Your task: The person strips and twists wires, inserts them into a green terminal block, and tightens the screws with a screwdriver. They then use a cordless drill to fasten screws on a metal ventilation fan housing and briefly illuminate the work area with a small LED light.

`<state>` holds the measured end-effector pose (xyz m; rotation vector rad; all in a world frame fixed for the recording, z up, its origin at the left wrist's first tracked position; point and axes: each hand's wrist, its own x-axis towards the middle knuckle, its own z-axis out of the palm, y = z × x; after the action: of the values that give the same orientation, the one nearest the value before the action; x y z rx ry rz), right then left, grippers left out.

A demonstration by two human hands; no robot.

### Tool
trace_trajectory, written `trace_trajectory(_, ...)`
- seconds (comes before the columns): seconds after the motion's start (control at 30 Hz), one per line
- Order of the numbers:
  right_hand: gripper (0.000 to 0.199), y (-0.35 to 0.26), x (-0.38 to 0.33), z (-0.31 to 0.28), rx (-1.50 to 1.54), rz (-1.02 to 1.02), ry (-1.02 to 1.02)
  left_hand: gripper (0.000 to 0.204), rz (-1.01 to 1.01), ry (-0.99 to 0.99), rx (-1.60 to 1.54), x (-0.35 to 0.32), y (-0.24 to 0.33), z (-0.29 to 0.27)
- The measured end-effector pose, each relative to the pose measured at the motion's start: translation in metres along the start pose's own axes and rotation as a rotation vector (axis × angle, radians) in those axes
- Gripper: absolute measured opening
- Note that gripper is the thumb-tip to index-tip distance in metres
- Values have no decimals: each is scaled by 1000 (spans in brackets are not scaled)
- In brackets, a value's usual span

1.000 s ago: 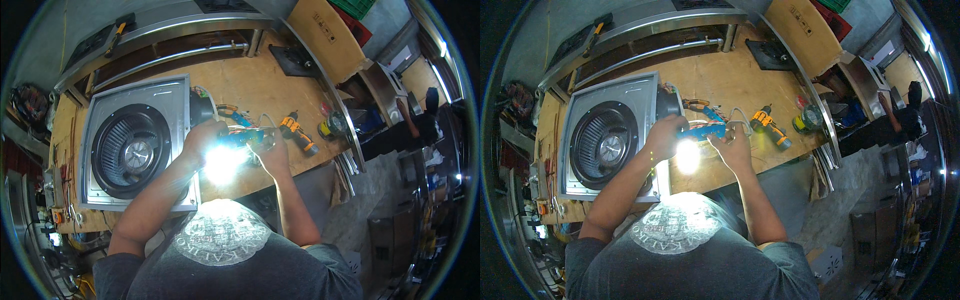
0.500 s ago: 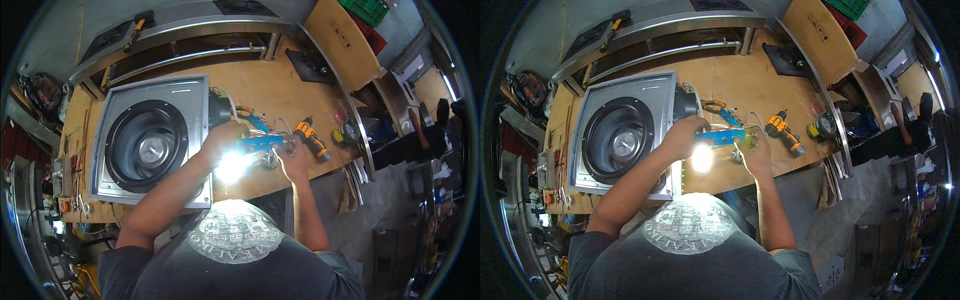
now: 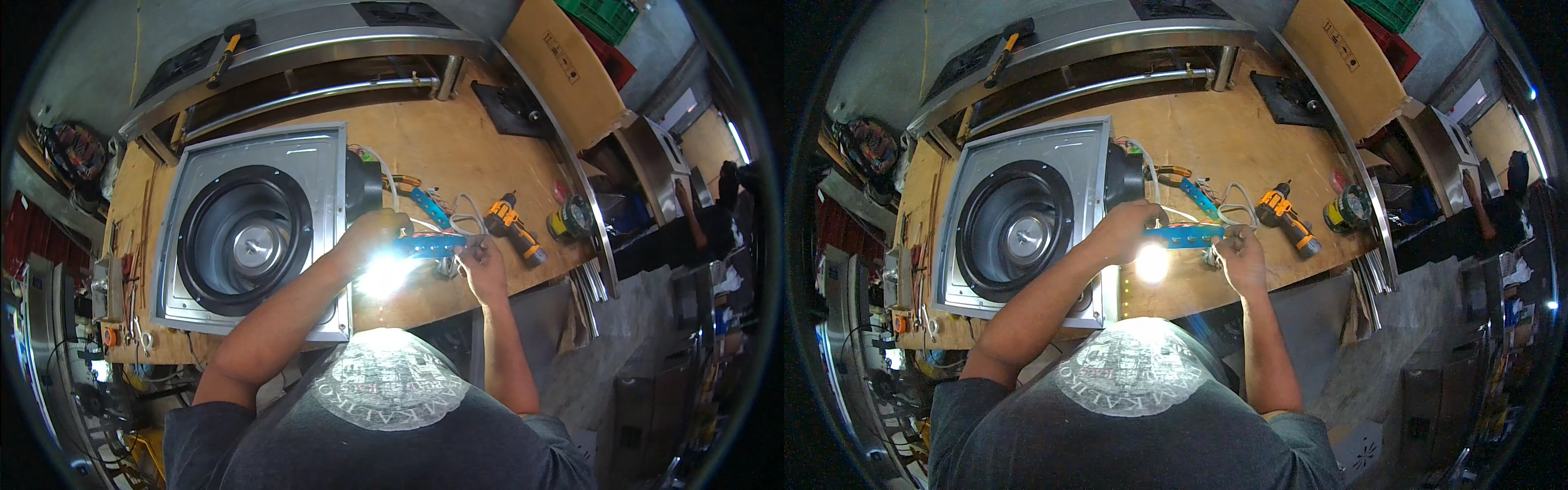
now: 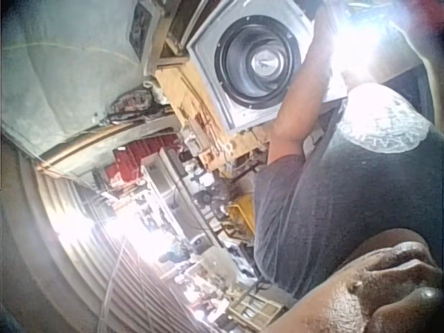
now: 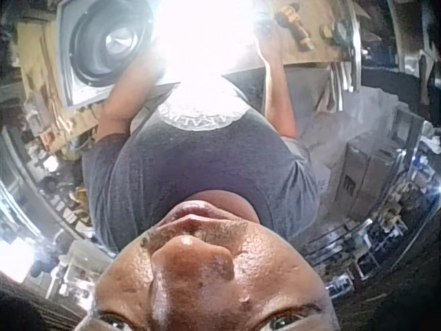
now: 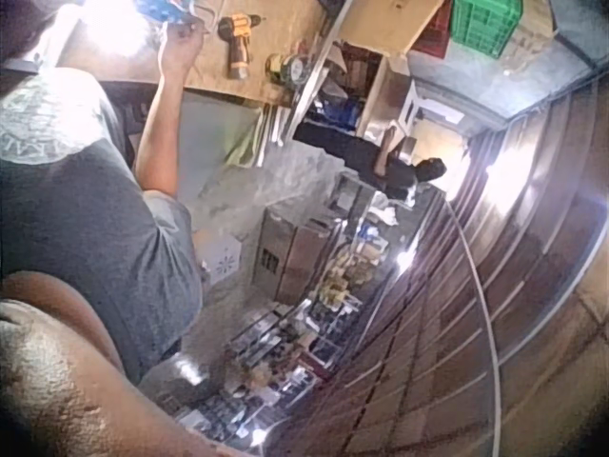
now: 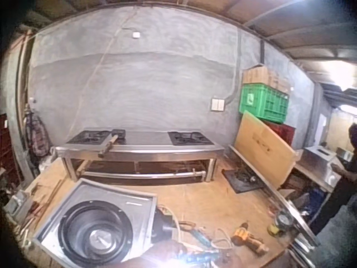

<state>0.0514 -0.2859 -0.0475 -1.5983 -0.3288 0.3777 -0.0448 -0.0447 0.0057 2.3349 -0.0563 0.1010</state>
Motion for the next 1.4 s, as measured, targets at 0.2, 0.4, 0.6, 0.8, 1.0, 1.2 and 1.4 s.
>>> trace_trajectory(0.2, 19, 7, 6, -8, -2, 43, -81, 38, -12, -34, -16, 1, -8, 3)
trace_trajectory(0.4, 17, 12, 9, -8, -61, -25, -92, 37, 20, -23, -33, 1, -12, 5)
trace_trajectory(0.6, 17, 24, 17, -15, 9, -42, -143, 36, -18, -23, -384, 2, -23, 12)
trace_trajectory(0.8, 22, 17, 15, -7, -42, -69, -81, 37, 37, 9, -88, 2, -16, 7)
trace_trajectory(1.0, 25, 25, 18, -13, -32, -40, -65, 39, 16, -12, 12, 2, -3, 1)
trace_trajectory(1.2, 18, 31, 18, -15, -140, -163, -75, 39, 14, -9, 40, 3, -5, 2)
trace_trajectory(1.4, 22, 26, 15, -15, -101, -101, -87, 38, -11, -18, 50, 1, 0, -1)
